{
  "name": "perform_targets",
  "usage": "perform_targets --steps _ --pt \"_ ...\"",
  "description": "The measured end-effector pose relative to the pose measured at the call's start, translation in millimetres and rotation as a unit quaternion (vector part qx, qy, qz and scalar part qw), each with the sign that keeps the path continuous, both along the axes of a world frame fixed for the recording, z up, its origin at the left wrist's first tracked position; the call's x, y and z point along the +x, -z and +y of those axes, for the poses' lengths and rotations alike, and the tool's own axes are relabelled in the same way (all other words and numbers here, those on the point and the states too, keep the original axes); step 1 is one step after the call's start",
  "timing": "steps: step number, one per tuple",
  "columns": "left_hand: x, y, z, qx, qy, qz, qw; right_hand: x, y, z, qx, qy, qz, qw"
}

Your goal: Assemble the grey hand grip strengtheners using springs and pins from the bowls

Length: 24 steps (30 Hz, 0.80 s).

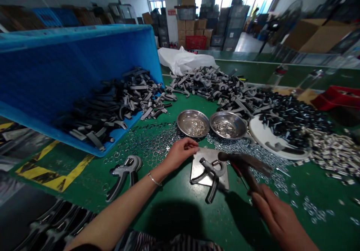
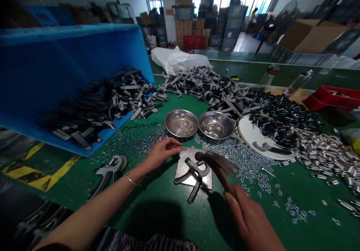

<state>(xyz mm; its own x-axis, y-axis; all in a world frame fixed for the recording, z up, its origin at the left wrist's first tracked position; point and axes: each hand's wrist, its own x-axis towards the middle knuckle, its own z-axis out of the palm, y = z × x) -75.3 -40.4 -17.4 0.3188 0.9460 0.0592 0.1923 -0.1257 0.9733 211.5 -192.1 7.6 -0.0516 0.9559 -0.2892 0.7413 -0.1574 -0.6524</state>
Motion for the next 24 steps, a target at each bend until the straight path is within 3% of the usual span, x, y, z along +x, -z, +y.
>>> perform_targets --steps 3,5,8,10,14,16,19,24 --pt "17.0 3.5 -3.3 -0.045 0.058 0.003 0.997 5.0 10.1 2.1 -0.054 -0.002 0.025 0.998" --pt "34.8 9.0 -2.2 0.011 0.1 0.071 0.992 9.3 13.4 4.2 -0.069 0.026 0.081 0.994" --pt "59.6 17.8 1.6 0.135 0.13 0.196 0.962 16.6 14.7 2.0 -0.022 0.143 0.125 0.982" --pt "71.0 21.3 4.0 0.173 0.131 0.258 0.942 20.1 18.7 -3.5 -0.013 0.222 0.163 0.961" --pt "82.7 21.2 5.1 0.183 0.13 0.311 0.923 19.8 40.4 -17.7 -0.078 0.326 0.303 0.892" --pt "85.5 18.9 4.0 0.177 0.133 0.316 0.923 17.5 52.8 -22.4 -0.083 0.332 0.347 0.874" --pt "88.2 15.7 1.1 0.167 0.133 0.322 0.923 15.3 63.7 -23.9 -0.063 0.307 0.354 0.881" --pt "91.2 21.3 -3.9 0.193 0.121 0.357 0.906 13.7 61.5 -21.6 -0.049 0.281 0.341 0.896"
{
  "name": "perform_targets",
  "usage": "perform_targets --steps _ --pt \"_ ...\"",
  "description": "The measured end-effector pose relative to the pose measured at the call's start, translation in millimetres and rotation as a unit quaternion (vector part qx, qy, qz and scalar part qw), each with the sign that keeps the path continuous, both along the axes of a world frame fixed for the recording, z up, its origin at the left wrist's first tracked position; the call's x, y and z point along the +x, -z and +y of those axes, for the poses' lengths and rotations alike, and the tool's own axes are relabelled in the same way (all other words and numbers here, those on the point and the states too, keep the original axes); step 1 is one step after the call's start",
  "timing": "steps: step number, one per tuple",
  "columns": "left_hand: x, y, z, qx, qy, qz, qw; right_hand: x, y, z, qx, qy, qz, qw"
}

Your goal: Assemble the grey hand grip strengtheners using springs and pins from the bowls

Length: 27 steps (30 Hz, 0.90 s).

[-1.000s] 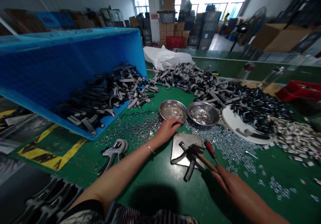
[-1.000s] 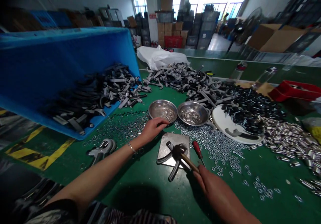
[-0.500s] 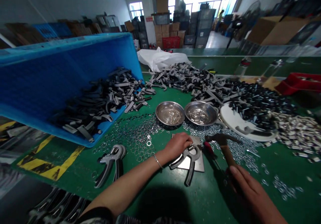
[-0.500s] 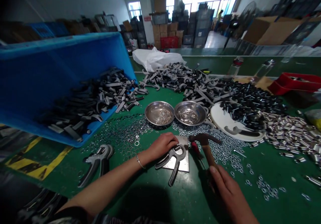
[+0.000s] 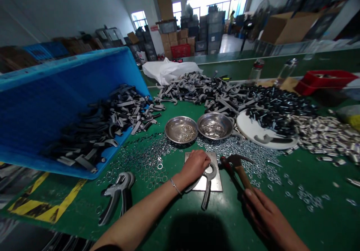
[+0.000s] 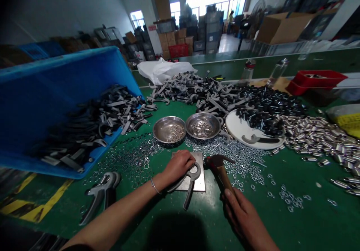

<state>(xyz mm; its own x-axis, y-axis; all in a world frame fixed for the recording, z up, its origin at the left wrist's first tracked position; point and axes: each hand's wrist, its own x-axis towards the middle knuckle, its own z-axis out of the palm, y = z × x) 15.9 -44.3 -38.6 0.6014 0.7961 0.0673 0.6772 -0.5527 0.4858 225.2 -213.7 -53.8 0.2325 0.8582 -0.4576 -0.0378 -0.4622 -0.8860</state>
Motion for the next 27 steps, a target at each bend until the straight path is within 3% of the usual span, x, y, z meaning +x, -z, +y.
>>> perform_targets --steps 4,8,11,15,18,27 --pt "0.2 16.9 -2.0 0.125 0.038 0.05 0.99 -0.9 -2.3 -3.6 -0.009 -0.001 -0.012 1.0" --pt "-1.8 30.6 -2.8 0.217 0.113 0.093 0.965 1.9 -8.5 -7.4 -0.017 -0.058 -0.049 0.997" --pt "-3.1 31.5 -3.2 0.195 0.1 0.07 0.973 5.6 -20.7 -6.0 -0.013 -0.085 -0.085 0.993" --pt "-3.7 21.1 0.3 0.068 0.034 -0.01 0.997 9.1 -33.4 -2.8 -0.013 -0.128 -0.103 0.986" --pt "-5.3 12.0 7.5 0.002 0.046 -0.04 0.998 8.2 -34.9 -3.3 -0.049 -0.137 -0.082 0.986" --pt "-4.1 10.4 22.8 0.053 0.128 0.028 0.99 6.4 -34.7 -7.6 -0.065 -0.136 -0.081 0.985"
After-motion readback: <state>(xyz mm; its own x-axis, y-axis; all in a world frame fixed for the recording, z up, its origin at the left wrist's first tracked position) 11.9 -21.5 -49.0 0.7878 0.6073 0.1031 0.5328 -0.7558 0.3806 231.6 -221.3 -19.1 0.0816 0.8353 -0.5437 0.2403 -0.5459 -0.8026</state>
